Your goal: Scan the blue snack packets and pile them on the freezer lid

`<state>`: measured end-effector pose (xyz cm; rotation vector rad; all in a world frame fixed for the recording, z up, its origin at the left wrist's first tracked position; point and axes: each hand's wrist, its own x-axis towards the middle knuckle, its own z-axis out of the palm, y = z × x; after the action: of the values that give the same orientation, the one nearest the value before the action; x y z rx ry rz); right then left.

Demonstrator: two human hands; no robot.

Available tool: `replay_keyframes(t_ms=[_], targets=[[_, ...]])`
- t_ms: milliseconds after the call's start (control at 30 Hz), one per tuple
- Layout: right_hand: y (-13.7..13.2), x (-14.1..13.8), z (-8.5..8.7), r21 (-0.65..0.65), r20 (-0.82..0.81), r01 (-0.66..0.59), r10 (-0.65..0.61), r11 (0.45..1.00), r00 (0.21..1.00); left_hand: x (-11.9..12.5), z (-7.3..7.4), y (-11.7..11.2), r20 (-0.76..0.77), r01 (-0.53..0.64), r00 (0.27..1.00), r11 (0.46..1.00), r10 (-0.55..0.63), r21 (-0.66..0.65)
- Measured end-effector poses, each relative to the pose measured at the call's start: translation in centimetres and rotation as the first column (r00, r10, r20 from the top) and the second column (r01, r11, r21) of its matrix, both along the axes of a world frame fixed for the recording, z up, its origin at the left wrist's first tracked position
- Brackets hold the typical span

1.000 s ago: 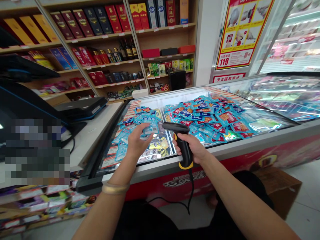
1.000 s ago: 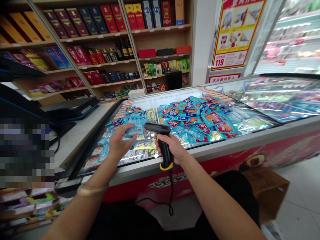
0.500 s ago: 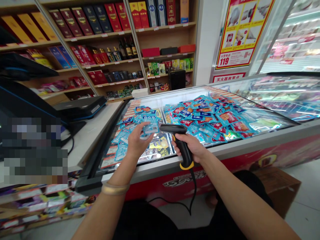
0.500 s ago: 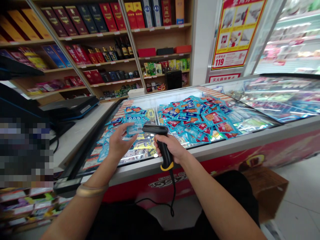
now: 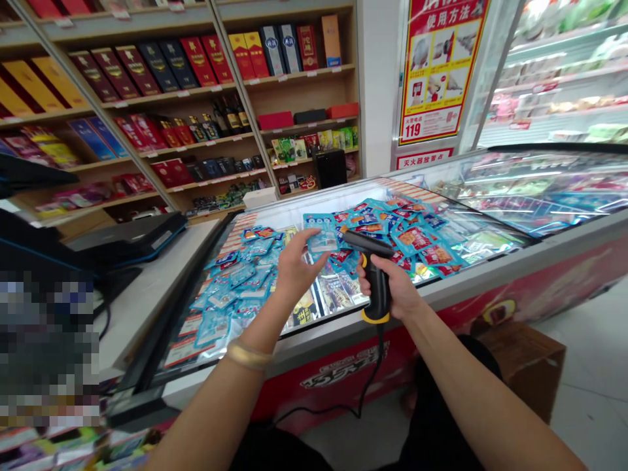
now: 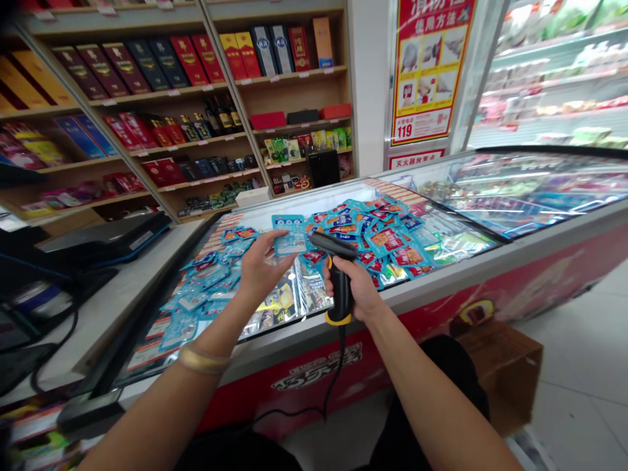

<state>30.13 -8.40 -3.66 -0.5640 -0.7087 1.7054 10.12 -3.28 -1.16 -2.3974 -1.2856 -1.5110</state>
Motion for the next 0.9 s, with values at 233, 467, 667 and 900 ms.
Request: replay_keyframes(t_ms=[233, 467, 667, 900], targets=[[1.2, 5.8, -0.1, 0.024, 0.016, 0.134, -0.134, 0.991, 0.991, 9.1, 0.7, 4.9, -0.020, 0.128, 0.992, 0.992, -0.127, 0.011], [1.4, 7.1, -0.4, 0.004, -0.018, 0.175, -0.175, 0.985, 0.984, 12.2, 0.5, 7.0, -0.197, 0.042, 0.979, 0.999, -0.047, -0.031], [1.1, 6.6, -0.3, 0.015, 0.006, 0.157, -0.157, 0.988, 0.988, 8.8, -0.2, 5.5, -0.177, -0.036, 0.983, 0.999, 0.040, 0.024], [0.7, 2.5, -0.3, 0.014, 0.006, 0.061, -0.061, 0.998, 0.998, -1.5, -1.4, 2.5, -0.156, -0.213, 0.964, 0.977, 0.214, 0.020]])
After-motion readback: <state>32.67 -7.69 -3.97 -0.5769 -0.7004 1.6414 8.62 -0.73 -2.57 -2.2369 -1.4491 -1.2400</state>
